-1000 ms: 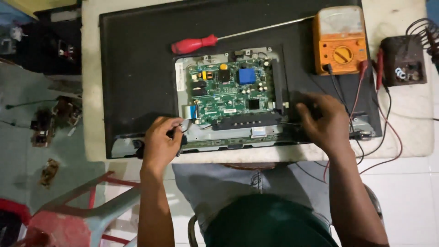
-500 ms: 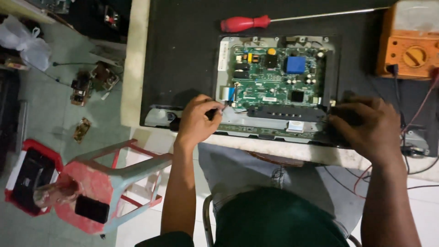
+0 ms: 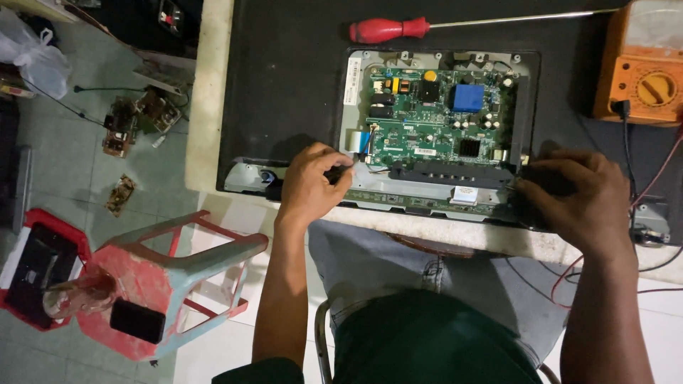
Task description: Testing and repairing a circuit board inside a disassembled television using a multimeter and a screwdriver.
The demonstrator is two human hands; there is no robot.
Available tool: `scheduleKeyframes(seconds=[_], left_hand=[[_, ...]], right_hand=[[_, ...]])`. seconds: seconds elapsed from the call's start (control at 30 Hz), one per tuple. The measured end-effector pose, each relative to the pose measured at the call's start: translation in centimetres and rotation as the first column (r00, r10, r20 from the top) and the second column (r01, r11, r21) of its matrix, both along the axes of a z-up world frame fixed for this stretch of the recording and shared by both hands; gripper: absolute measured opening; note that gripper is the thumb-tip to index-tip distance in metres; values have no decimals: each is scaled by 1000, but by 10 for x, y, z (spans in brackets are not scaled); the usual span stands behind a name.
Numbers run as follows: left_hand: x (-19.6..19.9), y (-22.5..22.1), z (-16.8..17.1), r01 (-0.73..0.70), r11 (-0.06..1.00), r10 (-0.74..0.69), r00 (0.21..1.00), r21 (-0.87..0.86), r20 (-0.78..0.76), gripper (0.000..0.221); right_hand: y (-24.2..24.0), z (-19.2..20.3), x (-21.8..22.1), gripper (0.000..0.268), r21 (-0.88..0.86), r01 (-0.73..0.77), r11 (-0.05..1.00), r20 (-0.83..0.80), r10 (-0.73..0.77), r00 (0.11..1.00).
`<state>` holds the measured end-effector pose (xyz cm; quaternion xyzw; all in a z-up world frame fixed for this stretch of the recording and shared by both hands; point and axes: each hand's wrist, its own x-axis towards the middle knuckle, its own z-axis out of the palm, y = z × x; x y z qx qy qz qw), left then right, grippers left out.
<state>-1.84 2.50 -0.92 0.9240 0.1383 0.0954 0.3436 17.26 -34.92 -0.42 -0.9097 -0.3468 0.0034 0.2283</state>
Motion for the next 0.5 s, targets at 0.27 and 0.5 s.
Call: scheduleKeyframes(seconds=[0.27, 0.5], left_hand=[[2, 2, 0, 27, 1000, -27, 1000, 3, 16, 13], [4, -3, 9, 13, 1000, -13, 1000, -16, -7, 11]], right_hand=[[0, 1, -2, 43, 52, 50, 997, -61, -47, 997], [0, 21, -8, 32, 112, 34, 993, -124, -20, 992]])
